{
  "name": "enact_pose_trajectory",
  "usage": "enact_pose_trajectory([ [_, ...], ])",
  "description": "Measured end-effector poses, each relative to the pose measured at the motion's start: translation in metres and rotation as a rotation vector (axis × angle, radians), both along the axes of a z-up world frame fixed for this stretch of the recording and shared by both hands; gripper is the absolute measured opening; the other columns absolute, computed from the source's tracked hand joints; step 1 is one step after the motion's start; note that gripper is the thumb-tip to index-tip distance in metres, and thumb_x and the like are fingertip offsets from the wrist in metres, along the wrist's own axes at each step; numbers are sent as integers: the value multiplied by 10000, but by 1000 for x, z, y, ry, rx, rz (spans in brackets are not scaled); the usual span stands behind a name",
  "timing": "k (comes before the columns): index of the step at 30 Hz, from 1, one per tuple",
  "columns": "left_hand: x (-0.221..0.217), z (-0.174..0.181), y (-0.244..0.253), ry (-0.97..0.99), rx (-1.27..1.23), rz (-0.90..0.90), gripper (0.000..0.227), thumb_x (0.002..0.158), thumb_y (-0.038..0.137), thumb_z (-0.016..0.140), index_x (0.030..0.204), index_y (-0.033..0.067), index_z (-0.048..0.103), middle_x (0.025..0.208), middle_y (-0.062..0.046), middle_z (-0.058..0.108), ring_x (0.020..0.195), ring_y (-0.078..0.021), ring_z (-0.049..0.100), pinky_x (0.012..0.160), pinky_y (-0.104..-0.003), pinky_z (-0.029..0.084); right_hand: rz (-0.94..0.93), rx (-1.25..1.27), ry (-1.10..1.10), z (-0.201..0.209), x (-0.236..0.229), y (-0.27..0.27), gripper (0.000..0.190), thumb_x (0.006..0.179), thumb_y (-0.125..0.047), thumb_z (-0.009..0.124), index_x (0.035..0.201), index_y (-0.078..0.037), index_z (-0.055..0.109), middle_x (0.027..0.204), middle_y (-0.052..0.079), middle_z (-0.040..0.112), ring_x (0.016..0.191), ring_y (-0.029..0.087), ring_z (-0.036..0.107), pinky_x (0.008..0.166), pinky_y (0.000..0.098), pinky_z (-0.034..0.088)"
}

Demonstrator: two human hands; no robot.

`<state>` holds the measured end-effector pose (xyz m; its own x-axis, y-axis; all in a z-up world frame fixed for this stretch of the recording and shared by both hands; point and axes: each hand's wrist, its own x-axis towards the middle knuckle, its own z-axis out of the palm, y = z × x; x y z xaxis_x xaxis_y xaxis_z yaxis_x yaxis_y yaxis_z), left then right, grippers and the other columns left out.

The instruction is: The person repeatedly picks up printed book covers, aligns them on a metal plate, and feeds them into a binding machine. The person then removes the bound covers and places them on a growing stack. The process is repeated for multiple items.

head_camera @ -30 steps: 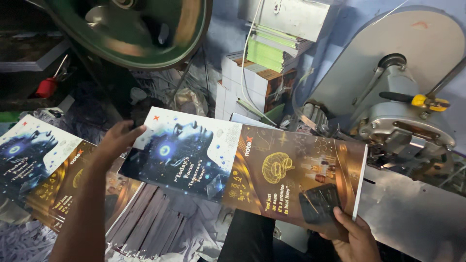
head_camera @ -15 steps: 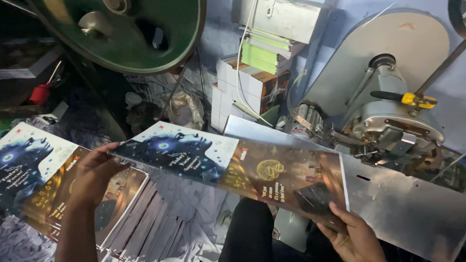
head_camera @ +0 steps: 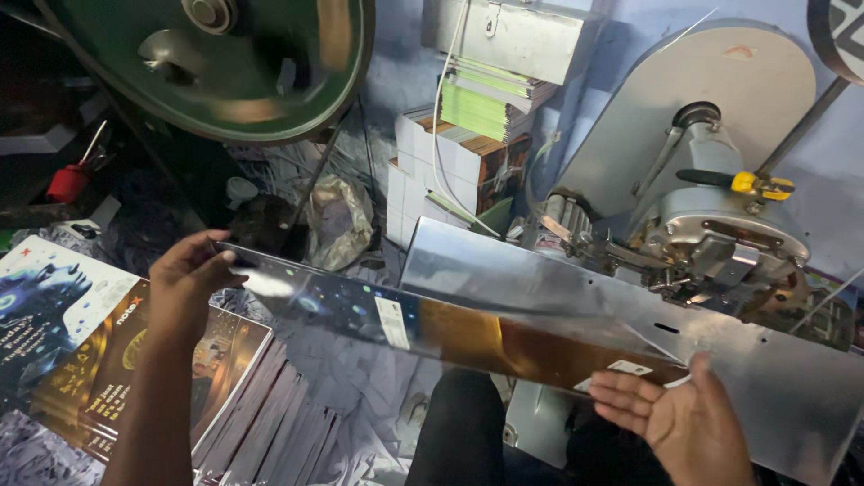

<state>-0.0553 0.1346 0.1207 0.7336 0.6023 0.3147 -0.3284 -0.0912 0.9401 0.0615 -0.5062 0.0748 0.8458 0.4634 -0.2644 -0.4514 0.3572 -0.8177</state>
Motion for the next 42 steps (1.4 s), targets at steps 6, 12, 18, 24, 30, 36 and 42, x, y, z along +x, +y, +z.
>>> enact_pose_trajectory([
  [6, 24, 12, -8, -69, -6, -39, 261, 950, -56, 666, 1209, -21, 682, 944, -30, 613, 850, -135, 659, 818, -347, 640, -325, -423, -100, -11, 11, -33, 549, 1108, -426, 531, 1337, 59, 648, 1188, 552, 334, 1141, 746, 412, 928, 731, 445],
  [12, 38, 25, -14, -57, 48, -100, 277, 947, -68, 642, 1220, -24, 667, 923, -16, 621, 851, -106, 655, 822, -340, 651, -371, -809, -262, 6, 4, -29, 622, 982, -479, 580, 1299, 51, 655, 1282, 220, 691, 1263, 300, 615, 1069, 441, 444],
  [18, 41, 15, -10, -14, 81, -100, 313, 970, -72, 653, 1282, -49, 672, 915, -31, 591, 840, -110, 639, 833, -342, 652, -365, -794, -190, 28, -12, -11, 650, 943, -462, 607, 1339, 49, 669, 1276, 254, 720, 1228, 323, 642, 1090, 461, 447],
  [24, 42, 11, 0, 7, 68, -94, 298, 949, -64, 626, 1246, -49, 640, 972, -57, 674, 865, -143, 691, 790, -328, 641, -350, -643, -233, 16, -12, -2, 599, 966, -405, 606, 1295, 90, 678, 1263, 249, 729, 1201, 299, 667, 1082, 432, 468],
  [30, 39, 14, 10, 23, 60, -24, 301, 940, -73, 618, 1238, -43, 645, 1007, -74, 689, 898, -153, 715, 821, -342, 651, -346, -365, -150, -50, 12, -36, 537, 1119, -306, 627, 1360, 174, 629, 1077, 243, 637, 960, 280, 585, 842, 463, 433],
  [36, 24, 43, 40, 27, 131, 73, 276, 1003, -80, 610, 1273, -34, 641, 1017, -103, 658, 910, -196, 700, 841, -357, 631, -101, -139, -261, -157, 29, -64, 405, 1028, -52, 727, 1393, 100, 636, 1002, 191, 658, 806, 239, 581, 667, 380, 470],
  [42, 11, 88, 56, 52, 203, 189, 263, 1016, -97, 576, 1274, -53, 602, 1094, -125, 649, 1030, -219, 728, 904, -373, 591, 28, 67, -513, -92, 15, 48, 375, 884, -42, 709, 1233, 90, 674, 1217, 163, 678, 1127, 255, 619, 966, 424, 475],
])
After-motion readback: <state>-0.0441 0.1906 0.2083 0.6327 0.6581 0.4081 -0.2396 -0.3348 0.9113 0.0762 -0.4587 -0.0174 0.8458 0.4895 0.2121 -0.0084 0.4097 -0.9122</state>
